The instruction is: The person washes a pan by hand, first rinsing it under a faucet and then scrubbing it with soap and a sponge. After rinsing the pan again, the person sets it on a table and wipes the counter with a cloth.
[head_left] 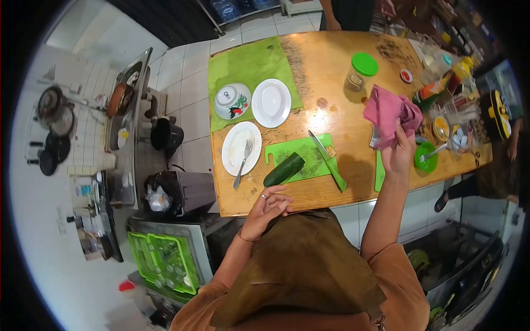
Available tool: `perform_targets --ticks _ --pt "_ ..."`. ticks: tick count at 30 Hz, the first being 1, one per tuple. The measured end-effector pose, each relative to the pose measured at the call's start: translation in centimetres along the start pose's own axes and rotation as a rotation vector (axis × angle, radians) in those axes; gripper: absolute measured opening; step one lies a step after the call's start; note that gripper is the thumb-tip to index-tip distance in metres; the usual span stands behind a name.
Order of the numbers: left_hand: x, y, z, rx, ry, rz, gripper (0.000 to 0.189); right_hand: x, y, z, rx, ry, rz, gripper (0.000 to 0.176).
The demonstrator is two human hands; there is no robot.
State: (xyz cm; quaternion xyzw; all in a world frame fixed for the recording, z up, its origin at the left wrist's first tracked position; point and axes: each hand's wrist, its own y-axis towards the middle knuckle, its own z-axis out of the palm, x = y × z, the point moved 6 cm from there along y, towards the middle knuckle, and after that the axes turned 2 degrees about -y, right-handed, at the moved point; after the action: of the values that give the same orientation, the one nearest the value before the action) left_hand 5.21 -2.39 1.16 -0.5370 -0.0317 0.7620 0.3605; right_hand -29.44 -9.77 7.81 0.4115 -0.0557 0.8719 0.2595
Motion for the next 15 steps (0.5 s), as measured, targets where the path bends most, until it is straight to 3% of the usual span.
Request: perform_targets --ticks 6,9,12,13,14,15 --pt "0.9 -2.9 -2.5 -0.083 -0.142 0.075 0.041 1.6 0.2 0.5 0.172 0.221 -0.007 0.044" --pt "1.3 -3.7 -2.9 -0.133 -0.177 0.083 0.039 -0.3 1.9 0.3 0.117 0.196 0.023 0.044" --pt "1.2 -4.5 -3.7 -0.143 -0.174 0.115 0.038 -5.5 4.5 -2.7 0.097 -0.013 0.188 0.045" --pt "0.8 -5.2 -4.3 -0.159 -0.171 0.139 0.037 -7.5 4.6 -3.4 0.088 -0.181 0.282 0.058" --pt "0.7 -6.1 -4.9 -0.195 -0.171 0.141 0.037 -7.0 2.3 -2.3 -0.076 -0.504 0.419 0.077" --pt "0.6 -6.9 -5.4 -0.225 -0.177 0.14 0.037 -9.8 3.0 -9.2 -0.183 -0.787 0.373 0.09"
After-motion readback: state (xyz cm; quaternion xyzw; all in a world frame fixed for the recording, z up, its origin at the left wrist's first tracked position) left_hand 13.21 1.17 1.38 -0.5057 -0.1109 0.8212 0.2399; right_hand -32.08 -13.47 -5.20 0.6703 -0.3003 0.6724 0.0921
